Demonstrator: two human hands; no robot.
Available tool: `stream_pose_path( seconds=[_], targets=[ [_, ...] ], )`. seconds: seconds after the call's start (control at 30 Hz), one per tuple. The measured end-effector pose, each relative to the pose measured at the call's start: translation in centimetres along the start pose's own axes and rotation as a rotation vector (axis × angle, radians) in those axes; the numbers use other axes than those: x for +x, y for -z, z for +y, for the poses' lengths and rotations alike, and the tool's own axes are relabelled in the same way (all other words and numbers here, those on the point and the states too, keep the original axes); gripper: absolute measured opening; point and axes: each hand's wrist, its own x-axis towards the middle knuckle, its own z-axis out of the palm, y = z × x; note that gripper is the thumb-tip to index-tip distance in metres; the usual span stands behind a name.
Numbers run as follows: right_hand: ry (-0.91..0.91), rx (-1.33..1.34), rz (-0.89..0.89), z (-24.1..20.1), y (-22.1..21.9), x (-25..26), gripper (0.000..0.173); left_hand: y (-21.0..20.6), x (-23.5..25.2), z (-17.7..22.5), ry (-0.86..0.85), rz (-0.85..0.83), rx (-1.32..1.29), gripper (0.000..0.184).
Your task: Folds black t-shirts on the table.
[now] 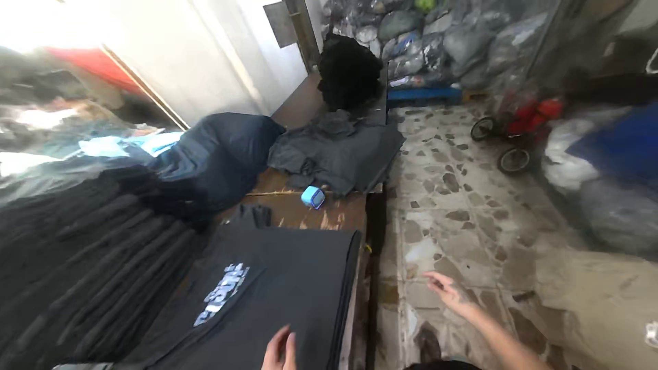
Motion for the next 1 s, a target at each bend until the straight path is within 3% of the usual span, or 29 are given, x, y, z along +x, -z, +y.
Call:
stream_pose_path(
  seconds=[0.2,0.4,0.53,0.67,0.83,1.0],
  targets=[
    [0.21,0.06,-0.19,-4.0,5.6,8.2,0.036,-15.8,12.4,8.8,-0.216,-0.237,-0.106,0.031],
    [0.14,0.044,-0.076,-1.3,11.0,19.3,0.034,-27.1,25.9,14.8,-0.107,-0.531,-0.035,0.031],
    [-0.014,0.043,0.006,0.9,14.6,25.3,0.035,-36.9,34.6,15.6,-0.125,-0.636,0.151,0.034],
    [-0.075,0.101,0.17,1.5,18.6,30.0,0.035,-45.8,41.0,12.9,-0.058,-0.694,0.417,0.045],
    [-0.126,0.115,0.109,0.9,22.4,36.7,0.036,-48.3,44.8,13.4,0.223,-0.733,0.509,0.034],
    [-0.016,-0.002,-0.218,-0.7,25.2,49.0,0.036,-48.5,45.8,12.2,0.231,-0.798,0.517,0.038]
  ],
)
